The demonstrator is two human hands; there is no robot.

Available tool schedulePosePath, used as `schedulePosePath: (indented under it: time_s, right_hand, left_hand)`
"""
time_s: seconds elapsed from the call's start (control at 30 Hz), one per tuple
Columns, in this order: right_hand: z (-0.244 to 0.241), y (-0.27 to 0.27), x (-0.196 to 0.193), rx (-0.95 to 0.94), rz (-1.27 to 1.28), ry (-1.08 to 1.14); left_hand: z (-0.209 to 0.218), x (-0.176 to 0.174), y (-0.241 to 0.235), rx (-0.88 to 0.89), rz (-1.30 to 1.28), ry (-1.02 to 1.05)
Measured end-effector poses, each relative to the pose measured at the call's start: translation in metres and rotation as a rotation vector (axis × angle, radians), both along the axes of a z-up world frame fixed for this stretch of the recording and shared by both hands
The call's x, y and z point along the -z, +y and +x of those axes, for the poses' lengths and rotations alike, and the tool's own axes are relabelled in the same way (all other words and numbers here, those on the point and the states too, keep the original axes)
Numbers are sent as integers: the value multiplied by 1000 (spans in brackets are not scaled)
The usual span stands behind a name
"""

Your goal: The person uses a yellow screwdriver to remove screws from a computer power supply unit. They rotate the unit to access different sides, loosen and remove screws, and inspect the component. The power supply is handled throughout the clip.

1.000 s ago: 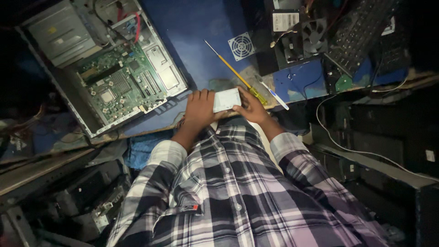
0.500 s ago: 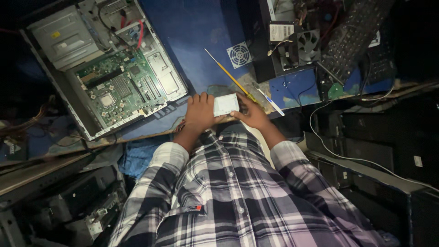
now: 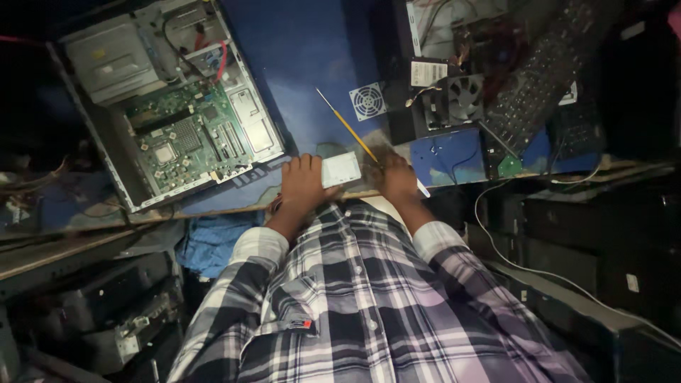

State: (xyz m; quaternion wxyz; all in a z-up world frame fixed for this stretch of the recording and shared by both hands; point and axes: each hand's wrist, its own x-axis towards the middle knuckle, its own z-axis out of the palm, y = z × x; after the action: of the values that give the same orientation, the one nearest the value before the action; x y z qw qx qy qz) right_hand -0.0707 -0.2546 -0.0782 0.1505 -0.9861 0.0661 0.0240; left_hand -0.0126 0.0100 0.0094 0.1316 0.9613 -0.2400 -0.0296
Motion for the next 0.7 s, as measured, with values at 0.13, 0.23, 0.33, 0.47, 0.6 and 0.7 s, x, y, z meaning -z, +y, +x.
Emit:
schedulePosePath:
  time_s: [0.13, 0.23, 0.33, 0.47, 0.6, 0.7]
  right_hand:
    - [9, -9, 22, 44, 5, 198]
    - [4, -16, 35, -13, 87, 2]
    - [-3, -22, 34, -35, 160, -7]
    - [-16, -26, -2, 18, 461, -107]
    - [-29, -33, -58, -17, 358, -137]
    - [-38, -35, -90, -18, 404, -200]
  left_hand:
    - [-1, -8, -5, -32, 18, 37]
    - [-3, -12, -7, -35, -15, -11]
    - [-6, -12, -5, -25, -20, 20]
    - [-10, -13, -5, 15, -107, -45]
    - [-15, -20, -3, 50, -143, -46]
    - [-14, -23, -2, 68, -219, -107]
